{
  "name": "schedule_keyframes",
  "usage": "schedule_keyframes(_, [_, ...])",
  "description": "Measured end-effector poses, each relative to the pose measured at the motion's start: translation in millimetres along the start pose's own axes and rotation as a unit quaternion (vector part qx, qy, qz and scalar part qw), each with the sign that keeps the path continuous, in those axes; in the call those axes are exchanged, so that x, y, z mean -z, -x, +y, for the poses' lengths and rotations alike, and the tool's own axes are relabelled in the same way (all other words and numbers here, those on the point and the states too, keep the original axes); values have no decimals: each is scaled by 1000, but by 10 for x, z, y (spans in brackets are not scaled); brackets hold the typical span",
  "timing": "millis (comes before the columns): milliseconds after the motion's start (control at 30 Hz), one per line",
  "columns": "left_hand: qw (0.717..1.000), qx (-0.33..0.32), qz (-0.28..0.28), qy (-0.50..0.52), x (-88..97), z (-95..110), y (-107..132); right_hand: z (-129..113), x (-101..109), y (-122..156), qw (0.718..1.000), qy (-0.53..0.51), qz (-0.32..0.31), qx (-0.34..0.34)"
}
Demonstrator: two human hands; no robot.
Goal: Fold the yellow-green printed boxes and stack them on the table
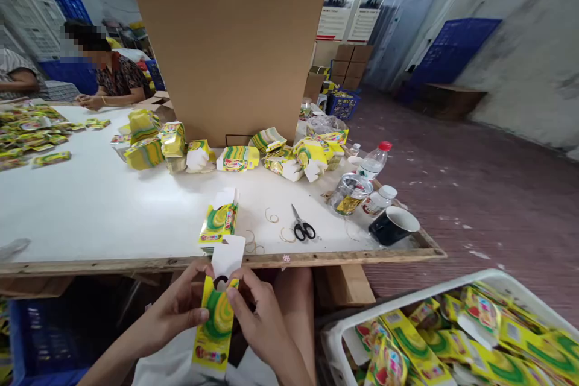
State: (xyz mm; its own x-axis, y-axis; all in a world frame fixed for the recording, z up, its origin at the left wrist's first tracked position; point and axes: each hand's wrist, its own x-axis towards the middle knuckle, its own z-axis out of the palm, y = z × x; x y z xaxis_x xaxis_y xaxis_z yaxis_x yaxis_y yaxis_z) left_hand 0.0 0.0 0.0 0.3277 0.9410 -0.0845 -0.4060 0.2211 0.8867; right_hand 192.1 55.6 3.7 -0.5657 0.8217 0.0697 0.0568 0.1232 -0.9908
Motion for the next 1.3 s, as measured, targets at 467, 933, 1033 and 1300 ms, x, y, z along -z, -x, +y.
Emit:
schedule_keyframes(467, [965,-45,64,-249,4,-225,-97,149,150,-5,994,-30,91,-52])
schedule_keyframes(933, [972,-35,26,-230,-110,-107,-202,67,200,-24,978,172,103,-60])
schedule_keyframes(1033, [977,-53,29,-203,-142,-64,-193,71,176,-36,978,183,52,-82])
schedule_keyframes(1300, [983,-27,28,-181,-173,-147,-194,40,113,-46,958,250,65,-124])
